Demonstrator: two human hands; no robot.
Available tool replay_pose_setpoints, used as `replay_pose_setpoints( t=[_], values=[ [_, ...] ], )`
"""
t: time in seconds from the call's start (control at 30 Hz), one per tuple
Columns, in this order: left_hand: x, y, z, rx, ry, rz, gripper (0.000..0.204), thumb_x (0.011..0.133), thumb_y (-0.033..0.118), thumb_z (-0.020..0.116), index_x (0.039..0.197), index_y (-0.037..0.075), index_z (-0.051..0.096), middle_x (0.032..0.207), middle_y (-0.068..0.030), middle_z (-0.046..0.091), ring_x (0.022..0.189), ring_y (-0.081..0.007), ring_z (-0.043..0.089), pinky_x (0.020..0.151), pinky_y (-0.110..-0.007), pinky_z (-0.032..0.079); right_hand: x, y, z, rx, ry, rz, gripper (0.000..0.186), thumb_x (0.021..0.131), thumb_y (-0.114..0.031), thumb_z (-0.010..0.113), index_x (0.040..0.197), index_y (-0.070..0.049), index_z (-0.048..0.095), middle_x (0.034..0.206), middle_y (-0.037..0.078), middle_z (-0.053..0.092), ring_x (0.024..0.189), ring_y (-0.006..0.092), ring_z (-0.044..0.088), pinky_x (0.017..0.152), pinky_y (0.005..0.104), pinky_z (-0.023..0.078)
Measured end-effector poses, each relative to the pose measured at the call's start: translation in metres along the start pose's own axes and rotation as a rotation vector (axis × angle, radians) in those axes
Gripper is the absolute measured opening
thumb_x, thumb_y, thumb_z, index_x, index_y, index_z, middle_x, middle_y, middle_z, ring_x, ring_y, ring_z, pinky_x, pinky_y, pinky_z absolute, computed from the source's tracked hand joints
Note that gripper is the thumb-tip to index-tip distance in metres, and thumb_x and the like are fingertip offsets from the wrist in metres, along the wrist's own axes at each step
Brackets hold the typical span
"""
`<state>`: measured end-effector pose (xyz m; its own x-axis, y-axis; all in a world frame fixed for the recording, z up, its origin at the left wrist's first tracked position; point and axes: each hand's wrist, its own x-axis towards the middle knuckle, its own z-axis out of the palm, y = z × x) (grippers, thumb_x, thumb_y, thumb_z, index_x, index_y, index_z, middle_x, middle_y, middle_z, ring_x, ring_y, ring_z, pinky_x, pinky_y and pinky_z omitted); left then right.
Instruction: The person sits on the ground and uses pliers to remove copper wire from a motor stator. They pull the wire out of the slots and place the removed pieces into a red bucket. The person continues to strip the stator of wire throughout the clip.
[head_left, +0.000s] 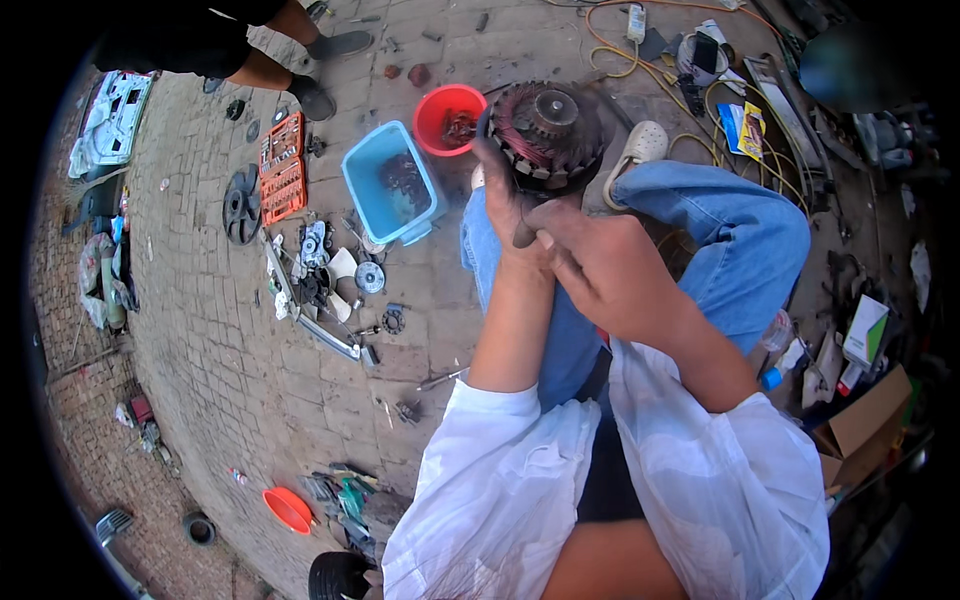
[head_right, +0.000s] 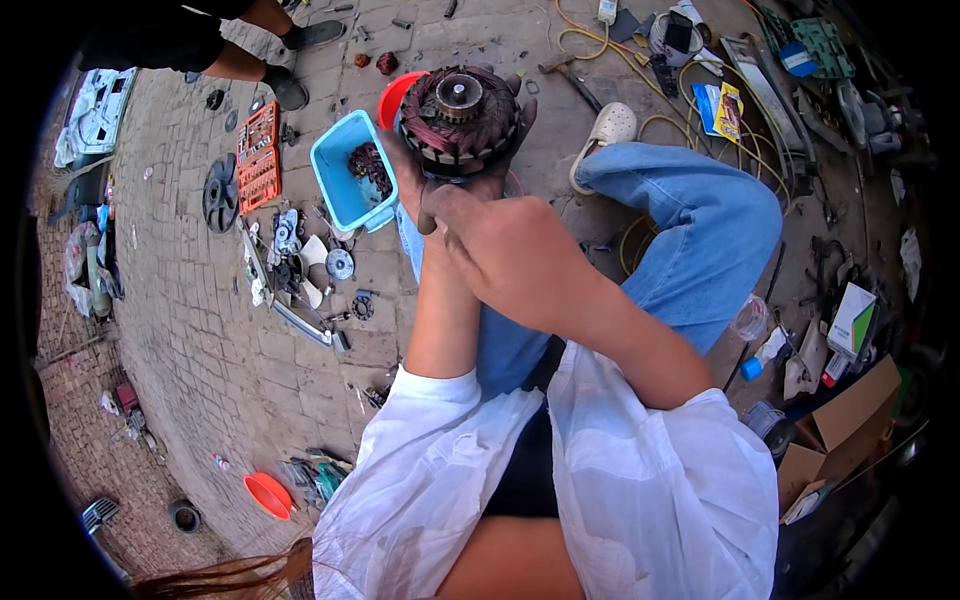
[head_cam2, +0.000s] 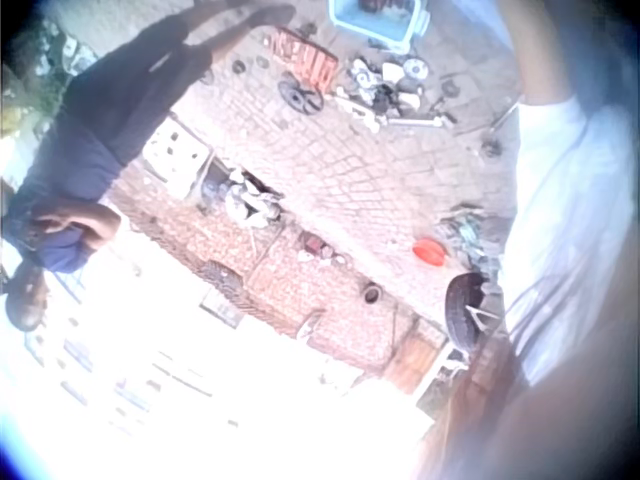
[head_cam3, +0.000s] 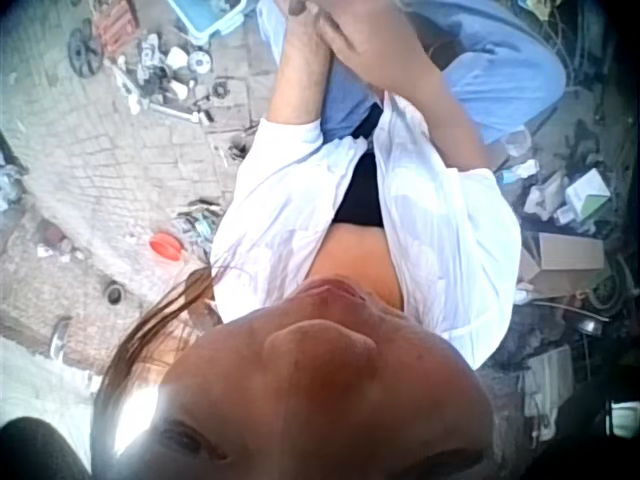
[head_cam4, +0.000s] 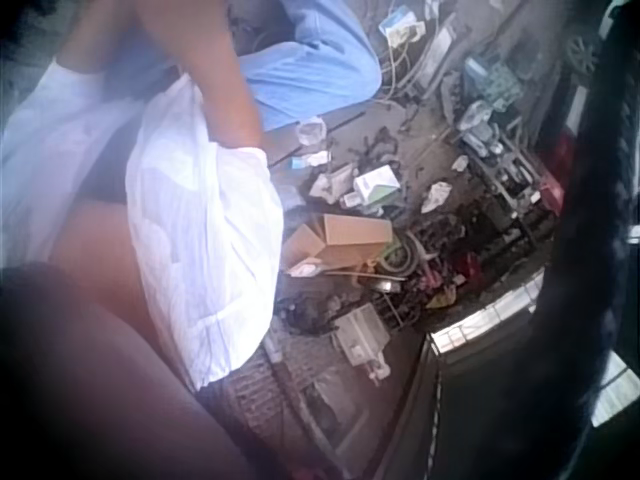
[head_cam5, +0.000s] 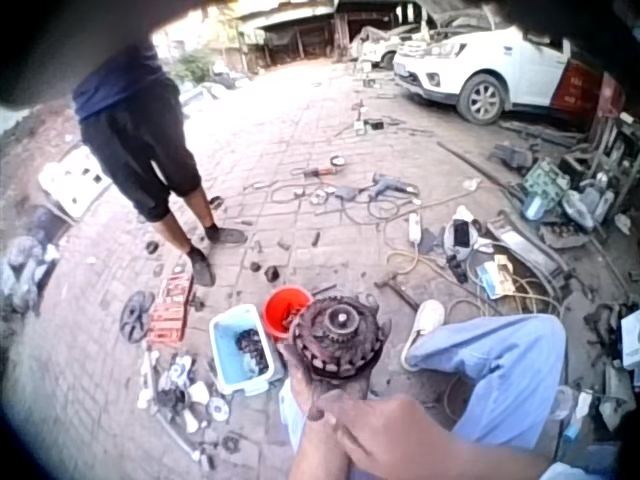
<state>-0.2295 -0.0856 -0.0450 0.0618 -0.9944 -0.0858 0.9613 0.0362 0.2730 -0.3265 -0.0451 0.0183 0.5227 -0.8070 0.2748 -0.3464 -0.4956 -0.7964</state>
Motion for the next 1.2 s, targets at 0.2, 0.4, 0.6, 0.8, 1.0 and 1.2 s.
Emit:
replay_pose_setpoints(
  t=[0.2, 0.4, 0.6, 0.8, 1.0, 1.2],
  values=[
    [-0.004, 0.000, -0.005, 0.144, -0.036, -0.168, 0.074, 0.087, 0.067, 0.038, 0.126, 0.005, 0.046, 0.120, -0.0155, 0.053, 0.113, -0.0286, 0.053, 0.097, -0.041, 0.045, 0.019, 0.011, -0.018, 0.169, 0.191, -0.162, 0.018, 0.092, -0.010, 0.051, 0.104, 0.000, 0.059, 0.069, 0.009, 0.057, 0.059, 0.0183, 0.054, 0.056, 0.0297, 0.042],
    [0.004, -0.010, -0.006, 0.397, -0.050, -0.046, 0.060, 0.091, 0.047, 0.052, 0.131, 0.005, 0.039, 0.121, -0.0122, 0.051, 0.111, -0.0230, 0.053, 0.093, -0.036, 0.045, 0.041, 0.005, -0.051, 0.587, 0.133, 0.215, 0.021, 0.094, -0.015, 0.048, 0.098, 0.002, 0.060, 0.065, -0.001, 0.050, 0.058, 0.0049, 0.044, 0.051, 0.0209, 0.037],
    [0.002, -0.013, -0.001, 0.653, -0.280, 0.029, 0.061, 0.091, 0.036, 0.055, 0.137, 0.004, 0.032, 0.128, -0.0130, 0.048, 0.116, -0.0238, 0.051, 0.095, -0.035, 0.044, 0.050, 0.018, -0.074, 0.881, 0.317, 0.243, 0.020, 0.094, -0.014, 0.047, 0.094, 0.001, 0.061, 0.056, -0.006, 0.036, 0.048, 0.0014, 0.030, 0.042, 0.0192, 0.022],
    [0.005, -0.011, 0.000, 0.241, -0.111, -0.098, 0.053, 0.092, 0.040, 0.052, 0.129, 0.003, 0.041, 0.123, -0.0127, 0.052, 0.112, -0.0242, 0.054, 0.096, -0.040, 0.045, 0.035, 0.012, -0.115, 0.847, 0.247, 0.134, 0.020, 0.092, -0.015, 0.050, 0.096, 0.001, 0.061, 0.058, -0.006, 0.041, 0.050, 0.0007, 0.032, 0.043, 0.0188, 0.026],
    [0.024, -0.013, -0.021, 0.297, 0.187, -0.048, 0.034, 0.096, 0.035, 0.048, 0.110, 0.004, 0.051, 0.104, -0.0111, 0.061, 0.088, -0.0191, 0.062, 0.077, -0.034, 0.051, 0.004, -0.004, -0.077, 0.239, -0.063, -0.060, 0.015, 0.088, -0.011, 0.053, 0.095, 0.000, 0.059, 0.078, 0.006, 0.061, 0.063, 0.0205, 0.058, 0.057, 0.0310, 0.045],
    [0.021, -0.014, -0.012, 0.401, 0.222, 0.114, 0.026, 0.095, 0.027, 0.050, 0.110, 0.006, 0.048, 0.093, -0.0085, 0.059, 0.082, -0.0192, 0.062, 0.071, -0.031, 0.052, -0.001, -0.012, -0.046, 0.232, -0.279, -0.102, 0.012, 0.083, -0.008, 0.055, 0.094, -0.004, 0.057, 0.083, 0.012, 0.063, 0.072, 0.0338, 0.061, 0.064, 0.0404, 0.048]
  ],
)
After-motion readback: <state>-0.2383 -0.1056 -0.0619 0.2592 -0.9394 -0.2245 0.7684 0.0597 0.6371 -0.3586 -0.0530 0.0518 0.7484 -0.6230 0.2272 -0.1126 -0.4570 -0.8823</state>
